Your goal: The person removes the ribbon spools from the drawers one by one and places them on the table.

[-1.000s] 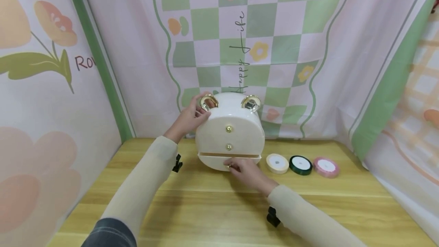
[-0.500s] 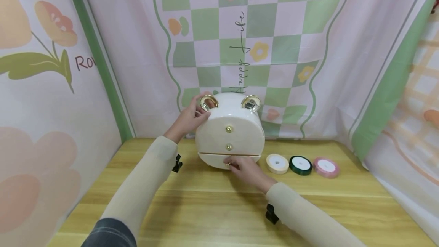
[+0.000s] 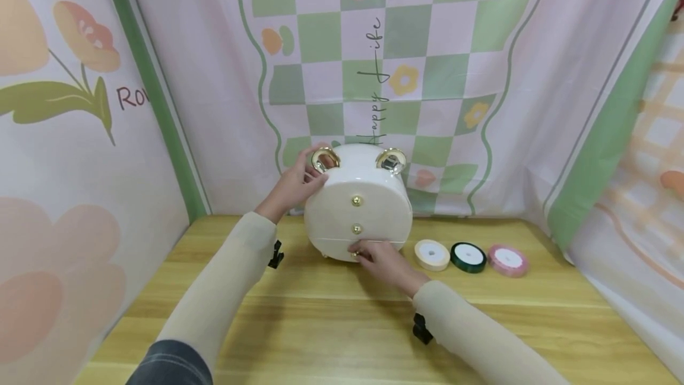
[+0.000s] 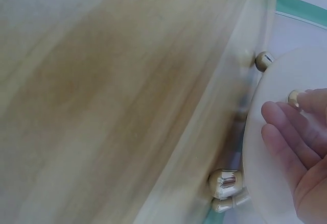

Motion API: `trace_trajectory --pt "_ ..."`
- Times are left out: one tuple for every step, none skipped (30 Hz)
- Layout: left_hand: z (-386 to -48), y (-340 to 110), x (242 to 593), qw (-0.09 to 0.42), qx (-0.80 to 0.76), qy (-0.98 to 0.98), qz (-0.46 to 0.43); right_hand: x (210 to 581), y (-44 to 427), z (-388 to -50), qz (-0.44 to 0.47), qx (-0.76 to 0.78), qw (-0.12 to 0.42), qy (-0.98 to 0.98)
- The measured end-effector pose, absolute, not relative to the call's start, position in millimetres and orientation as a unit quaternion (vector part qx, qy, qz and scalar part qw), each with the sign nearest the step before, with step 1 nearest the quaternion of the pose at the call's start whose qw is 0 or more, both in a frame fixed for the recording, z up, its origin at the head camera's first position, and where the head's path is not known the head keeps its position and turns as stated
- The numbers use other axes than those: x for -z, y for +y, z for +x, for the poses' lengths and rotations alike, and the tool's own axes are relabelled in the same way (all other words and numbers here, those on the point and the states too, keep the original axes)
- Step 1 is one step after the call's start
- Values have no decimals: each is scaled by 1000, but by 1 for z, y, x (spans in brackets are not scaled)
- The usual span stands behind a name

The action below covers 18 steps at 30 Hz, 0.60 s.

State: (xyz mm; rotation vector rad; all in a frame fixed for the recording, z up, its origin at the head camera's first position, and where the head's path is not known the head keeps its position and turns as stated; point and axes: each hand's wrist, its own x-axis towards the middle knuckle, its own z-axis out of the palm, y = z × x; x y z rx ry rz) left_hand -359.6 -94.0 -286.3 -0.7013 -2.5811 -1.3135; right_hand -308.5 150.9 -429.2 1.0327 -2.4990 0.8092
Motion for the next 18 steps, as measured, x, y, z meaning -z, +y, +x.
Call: trace_trajectory --pt "-359 -94 286 81 440 -863 -235 429 151 -309 363 -282 159 -874" --pt "-359 -95 287 80 440 -863 -236 428 151 -309 363 -282 157 -874" --pt "-359 -95 287 80 441 -862 -236 428 151 -309 362 -283 154 -875" --pt "-359 -95 287 80 440 -863 -236 428 151 -309 362 -283 152 -875" --pt "-358 -95 287 80 441 -862 -236 427 151 -309 361 -283 151 -875" --pt "-358 -95 287 80 441 -862 -237 427 151 -309 362 -285 149 -875" --pt "-358 -95 287 80 441 -862 -237 427 151 -309 363 -286 149 -874" --pt "-358 -95 287 81 441 -862 -237 427 151 -309 364 -287 149 -874" --pt "-358 -95 287 81 441 -862 -237 428 151 -310 365 -287 151 -873" --pt "-358 -96 287 81 441 -862 -237 428 151 -310 366 -287 152 -872" --pt "-359 -96 287 81 442 -861 -237 428 151 -310 367 -288 153 -871" --pt "-359 -96 287 81 442 -861 -237 428 151 -310 367 -289 154 -870" --pt "-359 -96 287 81 442 -861 -238 428 151 -309 366 -289 154 -871" --pt "-359 -95 287 80 443 -860 -239 427 151 -309 365 -289 155 -871" --pt "-359 -95 286 80 444 -859 -240 427 151 -309 365 -289 155 -871" --pt "-359 -95 286 79 445 -859 -241 427 151 -308 365 -288 156 -872" --pt "-358 -95 286 79 446 -858 -242 427 152 -308 366 -286 158 -871" --pt "-358 -95 286 79 447 -857 -242 427 152 -307 367 -284 157 -872"
